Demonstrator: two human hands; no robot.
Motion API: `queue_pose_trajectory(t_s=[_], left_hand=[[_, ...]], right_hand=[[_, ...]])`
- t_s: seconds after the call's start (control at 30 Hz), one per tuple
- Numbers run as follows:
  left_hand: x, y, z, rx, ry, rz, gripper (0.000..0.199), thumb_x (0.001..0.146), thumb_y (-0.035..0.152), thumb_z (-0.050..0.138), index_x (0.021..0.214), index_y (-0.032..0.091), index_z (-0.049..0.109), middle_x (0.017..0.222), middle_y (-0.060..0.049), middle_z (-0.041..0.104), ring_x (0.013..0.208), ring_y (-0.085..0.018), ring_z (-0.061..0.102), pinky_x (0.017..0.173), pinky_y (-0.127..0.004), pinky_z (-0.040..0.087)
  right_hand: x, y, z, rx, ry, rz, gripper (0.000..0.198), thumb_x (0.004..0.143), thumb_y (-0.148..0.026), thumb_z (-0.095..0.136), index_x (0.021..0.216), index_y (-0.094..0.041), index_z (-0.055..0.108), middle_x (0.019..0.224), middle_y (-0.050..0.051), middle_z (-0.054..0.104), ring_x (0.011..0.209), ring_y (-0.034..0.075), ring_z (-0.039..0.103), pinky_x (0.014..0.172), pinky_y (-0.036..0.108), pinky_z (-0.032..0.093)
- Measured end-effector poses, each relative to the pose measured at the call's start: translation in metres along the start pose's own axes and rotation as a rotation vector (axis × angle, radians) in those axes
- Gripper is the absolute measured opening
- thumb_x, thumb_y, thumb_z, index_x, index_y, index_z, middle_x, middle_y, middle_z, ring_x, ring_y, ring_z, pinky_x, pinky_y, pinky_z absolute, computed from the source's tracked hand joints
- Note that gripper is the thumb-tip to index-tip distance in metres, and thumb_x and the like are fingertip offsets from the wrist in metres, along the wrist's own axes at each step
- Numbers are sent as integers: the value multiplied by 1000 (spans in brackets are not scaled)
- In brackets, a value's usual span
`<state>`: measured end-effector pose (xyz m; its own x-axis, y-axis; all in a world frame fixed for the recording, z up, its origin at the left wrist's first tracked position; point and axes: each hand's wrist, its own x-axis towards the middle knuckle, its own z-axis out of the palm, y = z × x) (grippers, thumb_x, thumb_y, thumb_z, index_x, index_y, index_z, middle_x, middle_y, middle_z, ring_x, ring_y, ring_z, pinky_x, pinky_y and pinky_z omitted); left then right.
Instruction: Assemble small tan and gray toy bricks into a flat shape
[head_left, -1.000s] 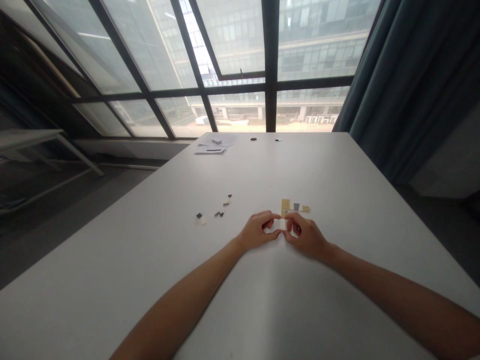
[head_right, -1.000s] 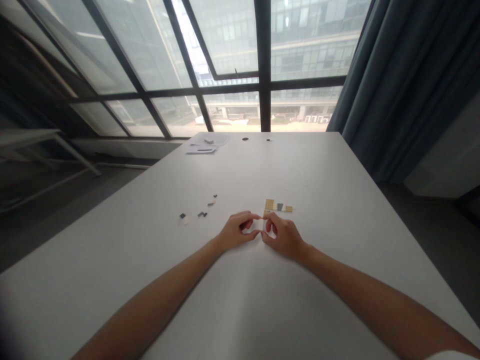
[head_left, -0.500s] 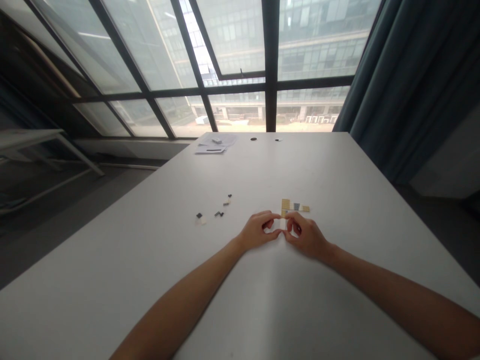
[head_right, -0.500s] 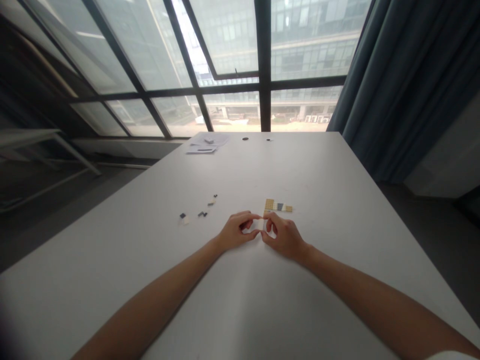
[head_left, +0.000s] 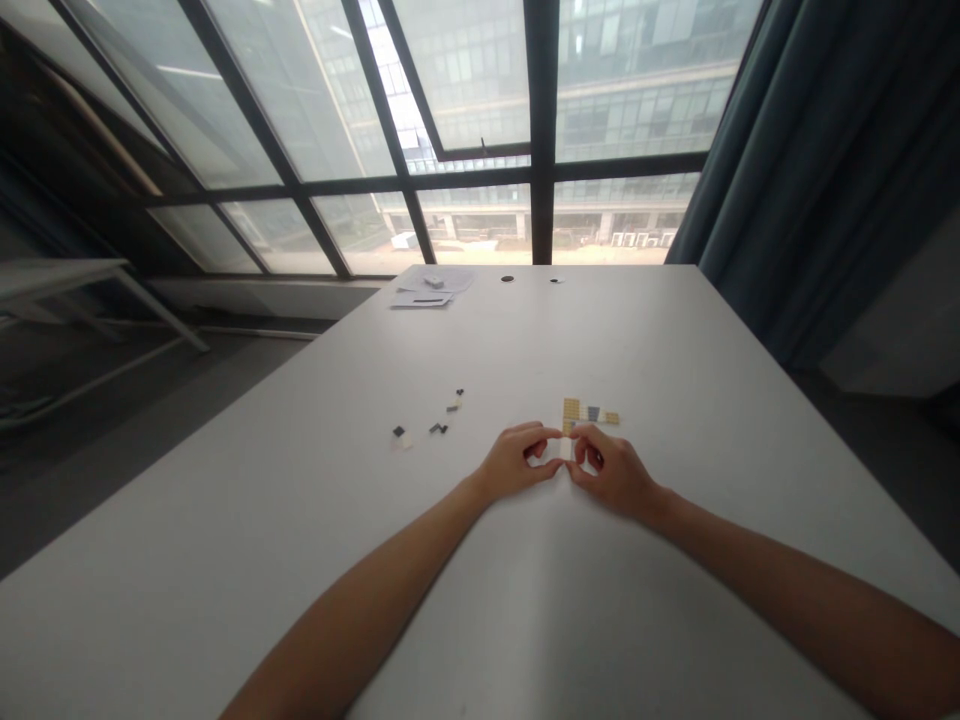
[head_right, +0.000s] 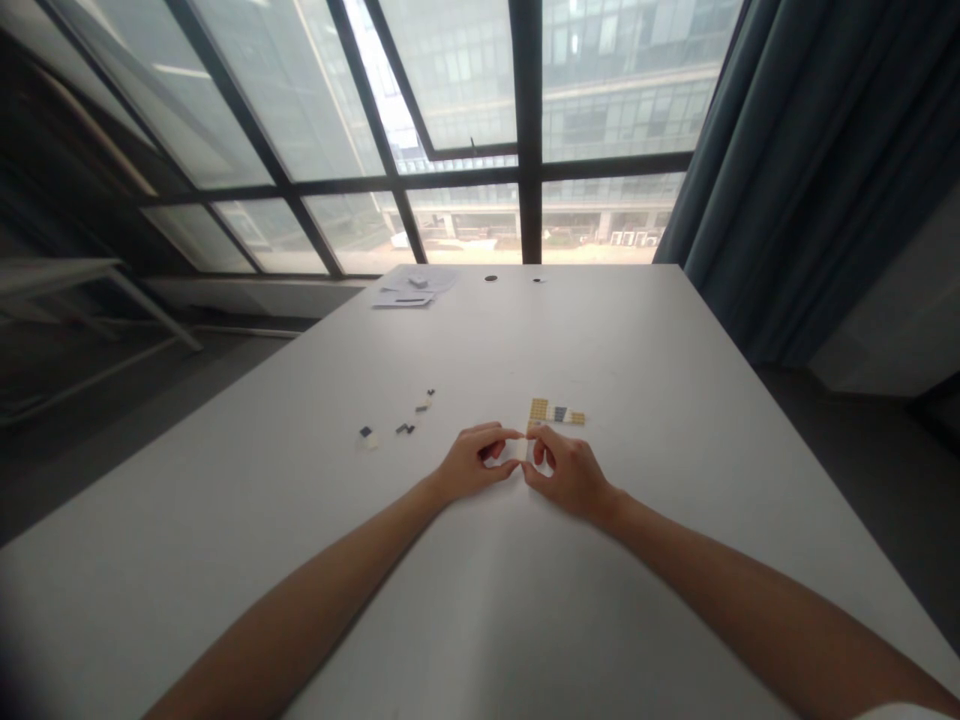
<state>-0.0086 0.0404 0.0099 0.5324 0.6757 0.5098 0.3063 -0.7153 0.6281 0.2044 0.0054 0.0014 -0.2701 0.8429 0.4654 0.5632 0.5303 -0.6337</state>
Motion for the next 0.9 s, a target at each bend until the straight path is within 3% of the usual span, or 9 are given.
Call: queue_pose_trajectory(t_s=[0.63, 0.9], left_hand=[[0, 6, -3, -6, -53, -55, 32, 80, 29, 71, 109, 16, 69, 69, 4, 52, 60, -9, 44, 59, -21, 36], [1, 4, -1, -33, -60, -90, 34, 81, 29, 70, 113, 16, 68, 68, 5, 50, 60, -8, 42, 59, -21, 35]], right_hand=[[0, 0, -3, 43, -61, -12, 30, 78, -23, 65, 106, -22, 55, 74, -5, 62, 54, 9, 47, 56, 21, 38], [0, 2, 0, 3, -12, -3, 27, 79, -24, 66, 103, -22, 55, 71, -6, 59, 52, 9, 46, 55, 21, 36]])
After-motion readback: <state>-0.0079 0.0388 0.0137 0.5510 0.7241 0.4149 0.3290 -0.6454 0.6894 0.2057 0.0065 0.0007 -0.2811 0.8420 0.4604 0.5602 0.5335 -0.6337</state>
